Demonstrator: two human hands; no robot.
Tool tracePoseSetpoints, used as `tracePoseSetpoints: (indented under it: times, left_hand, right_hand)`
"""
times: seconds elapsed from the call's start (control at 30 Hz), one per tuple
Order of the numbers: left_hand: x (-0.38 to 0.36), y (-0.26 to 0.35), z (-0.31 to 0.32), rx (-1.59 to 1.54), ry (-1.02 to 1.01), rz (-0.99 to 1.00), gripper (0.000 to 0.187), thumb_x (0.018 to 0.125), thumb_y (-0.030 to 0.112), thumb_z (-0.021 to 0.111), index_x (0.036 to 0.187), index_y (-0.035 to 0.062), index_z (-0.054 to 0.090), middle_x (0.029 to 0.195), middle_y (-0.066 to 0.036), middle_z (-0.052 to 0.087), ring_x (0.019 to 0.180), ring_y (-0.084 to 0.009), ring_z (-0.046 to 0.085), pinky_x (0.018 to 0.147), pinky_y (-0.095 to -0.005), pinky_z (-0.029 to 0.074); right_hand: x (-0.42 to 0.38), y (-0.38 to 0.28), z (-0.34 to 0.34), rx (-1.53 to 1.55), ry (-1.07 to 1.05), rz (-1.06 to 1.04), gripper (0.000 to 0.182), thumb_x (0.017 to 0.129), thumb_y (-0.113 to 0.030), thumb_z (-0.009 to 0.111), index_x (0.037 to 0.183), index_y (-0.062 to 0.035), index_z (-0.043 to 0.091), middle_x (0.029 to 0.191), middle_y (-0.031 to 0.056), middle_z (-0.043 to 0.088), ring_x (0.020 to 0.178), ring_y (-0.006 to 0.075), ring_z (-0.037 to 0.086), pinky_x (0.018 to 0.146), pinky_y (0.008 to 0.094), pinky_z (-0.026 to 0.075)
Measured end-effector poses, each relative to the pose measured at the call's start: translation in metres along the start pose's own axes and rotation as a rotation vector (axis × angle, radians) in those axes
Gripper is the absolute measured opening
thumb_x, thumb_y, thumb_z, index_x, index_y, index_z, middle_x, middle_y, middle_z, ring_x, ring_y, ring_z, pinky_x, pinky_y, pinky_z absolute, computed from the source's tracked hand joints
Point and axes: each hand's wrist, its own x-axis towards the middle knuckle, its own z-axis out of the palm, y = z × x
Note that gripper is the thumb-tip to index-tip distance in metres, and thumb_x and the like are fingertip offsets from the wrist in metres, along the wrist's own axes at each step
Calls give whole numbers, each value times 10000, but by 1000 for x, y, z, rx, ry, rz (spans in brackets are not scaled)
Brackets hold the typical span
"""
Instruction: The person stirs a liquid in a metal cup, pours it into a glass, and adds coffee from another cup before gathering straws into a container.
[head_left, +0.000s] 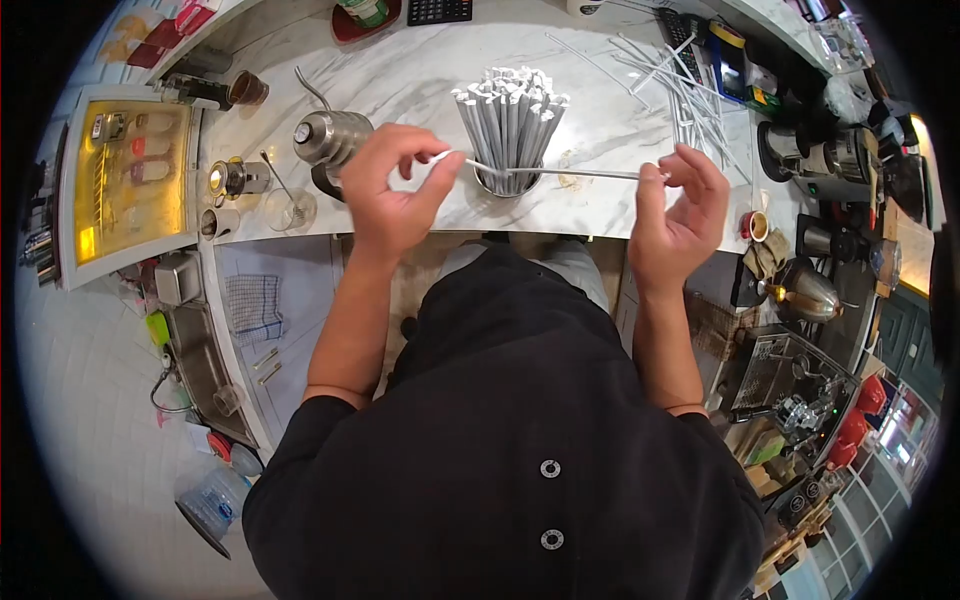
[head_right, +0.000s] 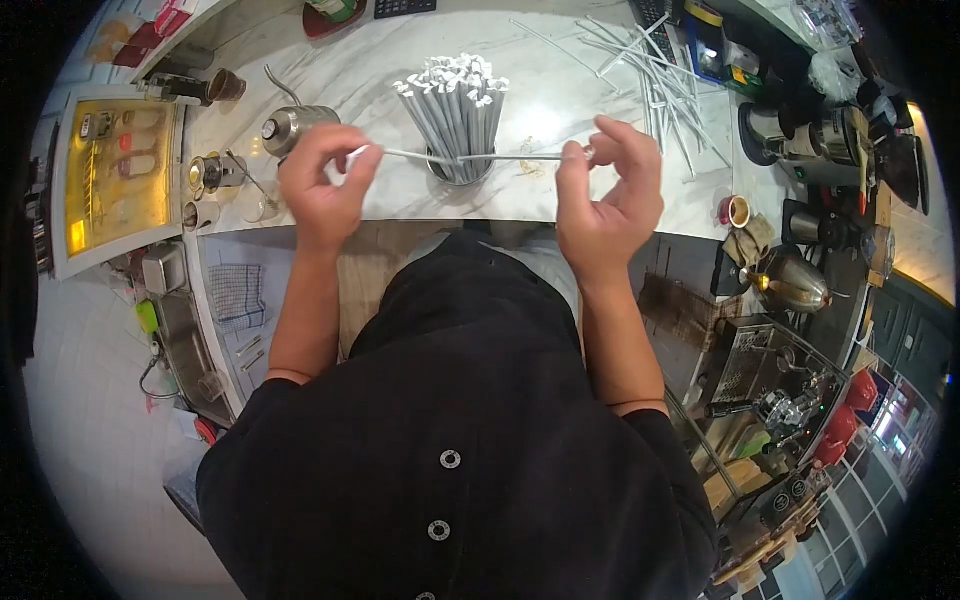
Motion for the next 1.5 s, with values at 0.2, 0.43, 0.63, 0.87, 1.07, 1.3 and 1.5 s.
tracePoseSetpoints:
  times: [0.2,0.43,0.63,0.87,1.07,1.3,1.5]
  left_hand:
    - [-16,-41,37,34,-2,-90,133,820,105,871,886,75,759,852,-20,728,696,-116,601,573,-268,429]
    - [-24,-63,54,-34,37,-262,151,844,127,871,915,42,768,855,-32,714,700,-103,597,580,-260,433]
    - [-24,-68,60,48,61,-232,216,859,92,865,1044,25,777,920,-32,738,731,-88,604,584,-249,434]
    - [-27,-64,85,81,120,-218,293,847,76,867,1126,54,780,909,-22,744,715,-77,574,578,-237,415]
    - [-69,-52,80,3,289,-192,746,824,104,867,1457,24,480,1182,-71,572,848,-144,505,760,-299,445]
    - [-60,10,124,61,-41,209,448,819,126,851,1217,37,666,1046,-114,666,854,-264,625,781,-382,522]
    - [-10,-41,286,62,-351,-347,384,910,256,792,1250,105,698,1024,-107,690,898,-298,677,802,-411,547]
  right_hand:
    - [-7,13,24,-161,-74,-87,377,813,34,759,1166,-79,697,778,14,640,851,208,608,896,369,437]
    - [-17,48,56,-303,-210,-183,310,830,-50,773,1131,-115,736,784,-27,638,878,198,620,920,395,406]
    - [-11,53,80,-258,-235,-195,334,840,-66,786,1164,-129,735,829,-39,685,903,197,621,929,410,406]
    - [-14,62,82,-315,-342,-219,447,840,-79,785,1274,-150,704,930,-22,730,988,233,619,955,418,403]
    - [-22,75,13,-239,-213,0,439,858,-83,802,1282,-101,689,1023,53,716,1015,263,620,955,415,443]
    - [-30,198,-100,-585,-149,357,294,900,-168,799,1161,-52,728,1042,107,715,1046,306,616,931,426,498]
    - [-9,274,-117,-1003,-259,333,229,887,-307,786,1058,-156,795,1118,77,701,1108,335,613,890,537,467]
